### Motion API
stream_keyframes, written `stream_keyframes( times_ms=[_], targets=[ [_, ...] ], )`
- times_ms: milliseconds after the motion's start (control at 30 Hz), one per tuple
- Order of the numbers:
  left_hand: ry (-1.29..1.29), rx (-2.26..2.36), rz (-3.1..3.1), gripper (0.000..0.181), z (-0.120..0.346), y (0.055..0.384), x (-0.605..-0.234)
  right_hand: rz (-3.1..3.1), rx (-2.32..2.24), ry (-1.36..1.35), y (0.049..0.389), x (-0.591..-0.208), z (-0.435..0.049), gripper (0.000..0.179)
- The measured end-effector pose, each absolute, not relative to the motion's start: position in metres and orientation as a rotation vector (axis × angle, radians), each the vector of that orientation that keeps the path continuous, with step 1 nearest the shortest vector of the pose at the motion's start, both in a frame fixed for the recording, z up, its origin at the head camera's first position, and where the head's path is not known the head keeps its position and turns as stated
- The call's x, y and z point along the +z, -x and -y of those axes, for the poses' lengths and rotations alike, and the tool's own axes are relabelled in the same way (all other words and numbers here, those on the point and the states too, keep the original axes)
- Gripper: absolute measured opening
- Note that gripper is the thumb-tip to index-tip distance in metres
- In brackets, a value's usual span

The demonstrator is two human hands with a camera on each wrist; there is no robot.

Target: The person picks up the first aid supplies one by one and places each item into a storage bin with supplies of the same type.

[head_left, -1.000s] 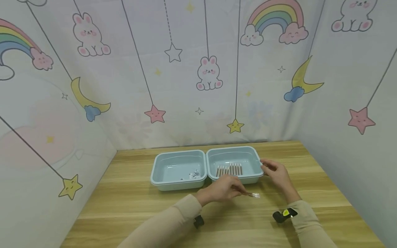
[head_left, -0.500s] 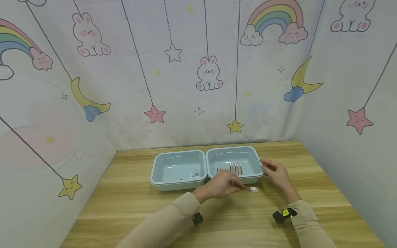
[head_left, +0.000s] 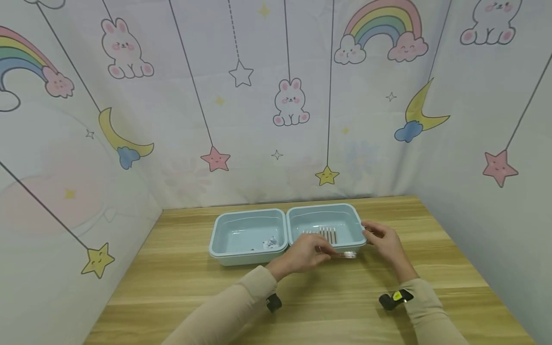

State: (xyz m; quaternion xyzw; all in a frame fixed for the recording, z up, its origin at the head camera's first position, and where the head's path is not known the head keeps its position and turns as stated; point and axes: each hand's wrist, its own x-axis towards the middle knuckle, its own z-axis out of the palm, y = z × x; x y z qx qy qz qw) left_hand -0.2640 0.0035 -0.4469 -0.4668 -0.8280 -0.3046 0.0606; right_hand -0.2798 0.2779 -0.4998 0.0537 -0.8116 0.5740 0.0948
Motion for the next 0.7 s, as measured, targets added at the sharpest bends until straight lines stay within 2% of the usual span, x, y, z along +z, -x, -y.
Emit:
stream_keyframes(
  times_ms=[700],
  targets=[
    [1.263, -1.024, 2.536, 0.016, 0.0004, 0.2707, -0.4466, 2.400, 1.739, -0.165, 0.2804, -0.4999, -0.2777, 0.040]
  ],
)
